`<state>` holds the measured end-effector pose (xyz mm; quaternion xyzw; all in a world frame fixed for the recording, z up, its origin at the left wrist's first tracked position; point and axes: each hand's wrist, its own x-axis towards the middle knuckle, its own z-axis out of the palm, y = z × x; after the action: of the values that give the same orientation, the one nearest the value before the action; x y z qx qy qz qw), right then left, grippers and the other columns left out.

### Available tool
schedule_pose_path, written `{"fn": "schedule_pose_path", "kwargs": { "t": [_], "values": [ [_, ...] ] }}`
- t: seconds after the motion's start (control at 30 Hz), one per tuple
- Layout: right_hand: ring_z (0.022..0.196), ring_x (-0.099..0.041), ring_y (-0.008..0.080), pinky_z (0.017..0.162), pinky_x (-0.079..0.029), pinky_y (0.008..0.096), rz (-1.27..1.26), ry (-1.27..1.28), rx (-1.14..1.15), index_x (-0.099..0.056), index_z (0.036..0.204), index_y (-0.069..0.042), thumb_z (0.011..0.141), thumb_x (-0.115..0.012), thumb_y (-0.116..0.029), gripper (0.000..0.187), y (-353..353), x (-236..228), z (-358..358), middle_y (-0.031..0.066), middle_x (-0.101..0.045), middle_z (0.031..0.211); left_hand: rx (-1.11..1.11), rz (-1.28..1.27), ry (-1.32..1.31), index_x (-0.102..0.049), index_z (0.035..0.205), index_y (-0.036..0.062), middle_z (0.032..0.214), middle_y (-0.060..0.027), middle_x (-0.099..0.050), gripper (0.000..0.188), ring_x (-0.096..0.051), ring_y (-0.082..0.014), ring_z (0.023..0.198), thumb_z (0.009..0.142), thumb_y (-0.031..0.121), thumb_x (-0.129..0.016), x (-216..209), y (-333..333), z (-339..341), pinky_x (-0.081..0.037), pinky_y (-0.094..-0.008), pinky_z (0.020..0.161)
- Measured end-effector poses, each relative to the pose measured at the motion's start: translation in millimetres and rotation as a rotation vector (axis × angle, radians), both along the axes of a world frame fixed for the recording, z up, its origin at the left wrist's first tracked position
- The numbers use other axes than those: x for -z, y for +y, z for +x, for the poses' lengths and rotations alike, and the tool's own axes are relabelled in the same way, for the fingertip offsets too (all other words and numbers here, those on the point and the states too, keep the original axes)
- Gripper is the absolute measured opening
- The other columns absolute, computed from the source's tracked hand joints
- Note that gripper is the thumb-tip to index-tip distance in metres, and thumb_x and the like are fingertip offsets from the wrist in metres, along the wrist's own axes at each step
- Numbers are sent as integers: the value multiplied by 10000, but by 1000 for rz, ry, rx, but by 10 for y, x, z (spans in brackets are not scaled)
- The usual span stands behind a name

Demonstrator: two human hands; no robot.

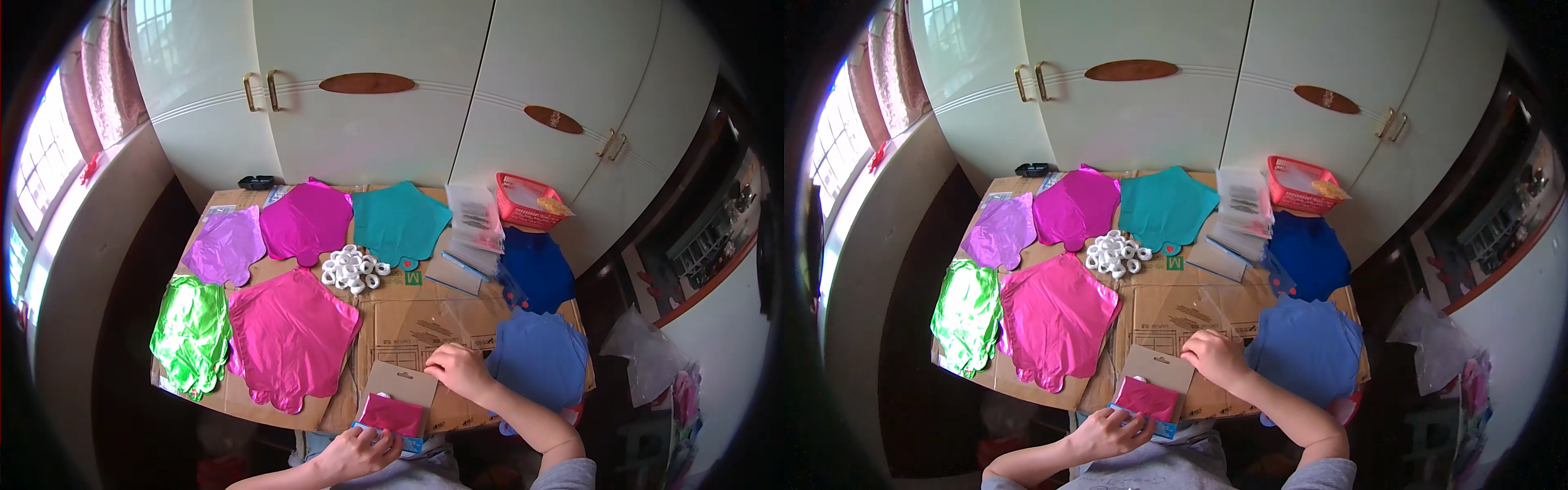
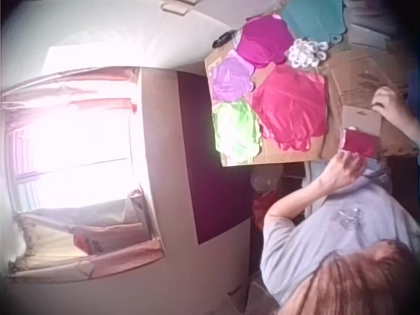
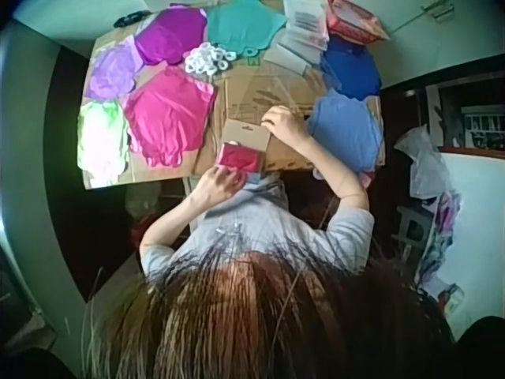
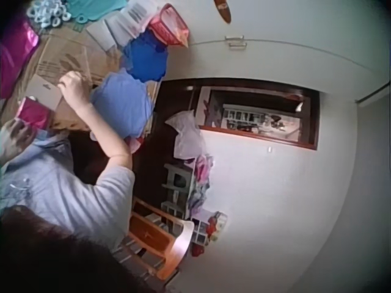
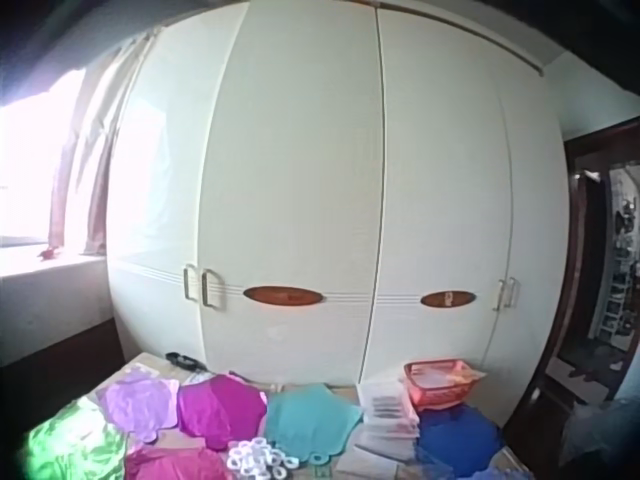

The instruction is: Manually folding and packing colored plastic liners into labeled plastic bags at a workstation.

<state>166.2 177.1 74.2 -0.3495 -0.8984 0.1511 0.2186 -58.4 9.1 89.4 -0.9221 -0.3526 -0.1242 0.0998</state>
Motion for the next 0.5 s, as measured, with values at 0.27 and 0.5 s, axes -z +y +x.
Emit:
{"fn": "schedule_pose_path", "kwargs": {
  "t": [0.27, 0.5],
  "values": [
    [785, -627, 248, 683, -522, 364, -17, 35, 25, -593, 778, -74, 784, -679, -125, 100, 29, 127, -122, 66, -599, 799, -3, 34, -5, -645, 1044, 171, 936, 11, -585, 354, -543, -94, 707, 692, 183, -623, 8, 34, -9, -496, -206, 555],
    [765, -602, 238, 687, -516, 350, 193, 51, -90, -557, 766, -76, 772, -665, -68, 109, -64, 104, -228, 63, -548, 789, 5, 76, -7, -642, 1047, 166, 901, 24, -561, 361, -530, -82, 690, 686, 188, -631, 6, 119, 43, -478, -196, 533]
  ]
}}
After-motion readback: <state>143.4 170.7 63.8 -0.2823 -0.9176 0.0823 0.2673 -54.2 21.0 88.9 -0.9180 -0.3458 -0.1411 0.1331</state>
